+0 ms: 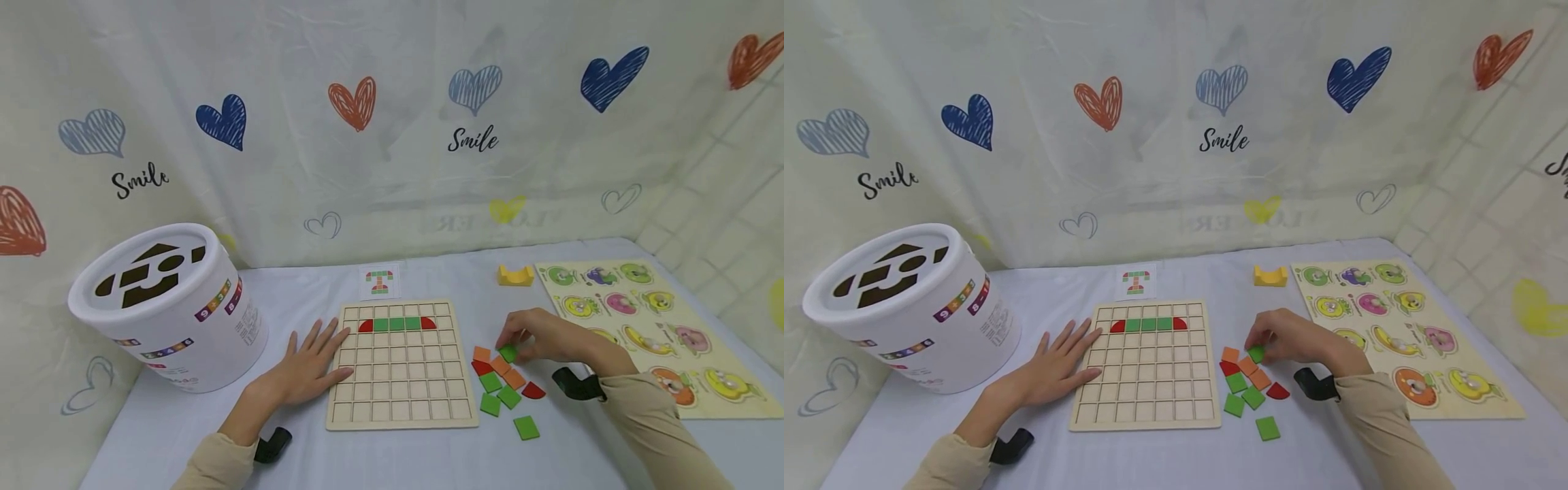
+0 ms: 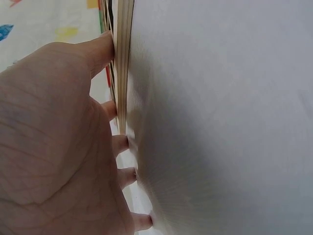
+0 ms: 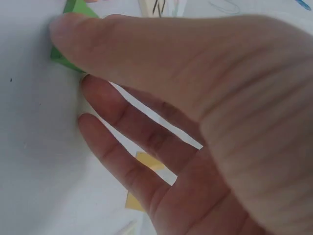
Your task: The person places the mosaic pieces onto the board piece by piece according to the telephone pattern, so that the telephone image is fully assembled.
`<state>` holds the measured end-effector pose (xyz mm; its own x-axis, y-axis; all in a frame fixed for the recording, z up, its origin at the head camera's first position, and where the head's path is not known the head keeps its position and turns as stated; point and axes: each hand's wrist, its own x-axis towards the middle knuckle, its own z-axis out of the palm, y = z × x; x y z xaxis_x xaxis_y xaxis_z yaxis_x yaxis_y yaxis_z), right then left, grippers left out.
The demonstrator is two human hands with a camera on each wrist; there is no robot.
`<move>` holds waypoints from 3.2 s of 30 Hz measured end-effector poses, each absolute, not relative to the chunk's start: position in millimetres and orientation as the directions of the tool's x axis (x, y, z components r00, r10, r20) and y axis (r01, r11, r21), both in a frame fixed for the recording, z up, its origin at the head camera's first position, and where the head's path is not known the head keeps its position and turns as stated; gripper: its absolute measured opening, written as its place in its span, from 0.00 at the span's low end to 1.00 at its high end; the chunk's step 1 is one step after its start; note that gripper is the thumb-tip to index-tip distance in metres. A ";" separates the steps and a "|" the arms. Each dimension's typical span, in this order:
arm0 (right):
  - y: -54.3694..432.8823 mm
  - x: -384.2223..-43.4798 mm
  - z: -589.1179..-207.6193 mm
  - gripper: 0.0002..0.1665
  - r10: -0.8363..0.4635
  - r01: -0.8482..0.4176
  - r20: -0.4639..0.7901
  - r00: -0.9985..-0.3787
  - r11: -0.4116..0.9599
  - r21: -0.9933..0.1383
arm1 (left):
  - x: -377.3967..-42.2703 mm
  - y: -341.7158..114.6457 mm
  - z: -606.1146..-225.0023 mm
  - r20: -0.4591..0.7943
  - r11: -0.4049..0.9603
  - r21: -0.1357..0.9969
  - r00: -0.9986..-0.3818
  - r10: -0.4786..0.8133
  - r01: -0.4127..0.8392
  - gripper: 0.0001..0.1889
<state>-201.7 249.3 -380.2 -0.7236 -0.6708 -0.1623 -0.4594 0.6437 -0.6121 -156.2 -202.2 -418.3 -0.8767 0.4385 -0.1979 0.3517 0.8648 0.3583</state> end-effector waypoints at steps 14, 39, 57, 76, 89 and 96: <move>249.7 -201.6 -379.0 0.14 -0.635 -0.400 -0.176 -0.752 0.651 -0.645 | -158.3 -201.0 -418.1 -0.199 0.866 0.352 -0.876 0.439 0.355 0.42; 179.7 -221.7 -347.8 0.11 -0.743 -0.587 0.045 -0.668 0.488 -0.646 | -157.1 -204.1 -425.6 -0.149 0.854 0.362 -0.881 0.449 0.374 0.44; 151.4 -240.7 -388.2 0.08 -0.733 -0.515 0.053 -0.678 0.423 -0.746 | -155.2 -201.8 -418.7 -0.188 0.867 0.358 -0.883 0.430 0.345 0.42; 142.9 -237.4 -387.3 0.09 -0.751 -0.557 0.056 -0.658 0.436 -0.707 | -156.8 -203.0 -420.7 -0.184 0.864 0.365 -0.882 0.434 0.348 0.44; 132.6 -235.3 -382.6 0.09 -0.766 -0.628 0.034 -0.642 0.500 -0.597 | -157.6 -204.3 -425.7 -0.152 0.858 0.370 -0.887 0.436 0.357 0.44; 130.3 -233.3 -382.7 0.09 -0.762 -0.641 0.038 -0.646 0.515 -0.569 | -154.7 -201.9 -417.7 -0.188 0.868 0.358 -0.884 0.429 0.345 0.43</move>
<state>-233.3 130.3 -382.7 -0.6459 -0.7624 0.0379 -0.6411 0.5149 -0.5691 -154.7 -201.9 -417.7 -0.8837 0.4287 -0.1880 0.3448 0.8676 0.3582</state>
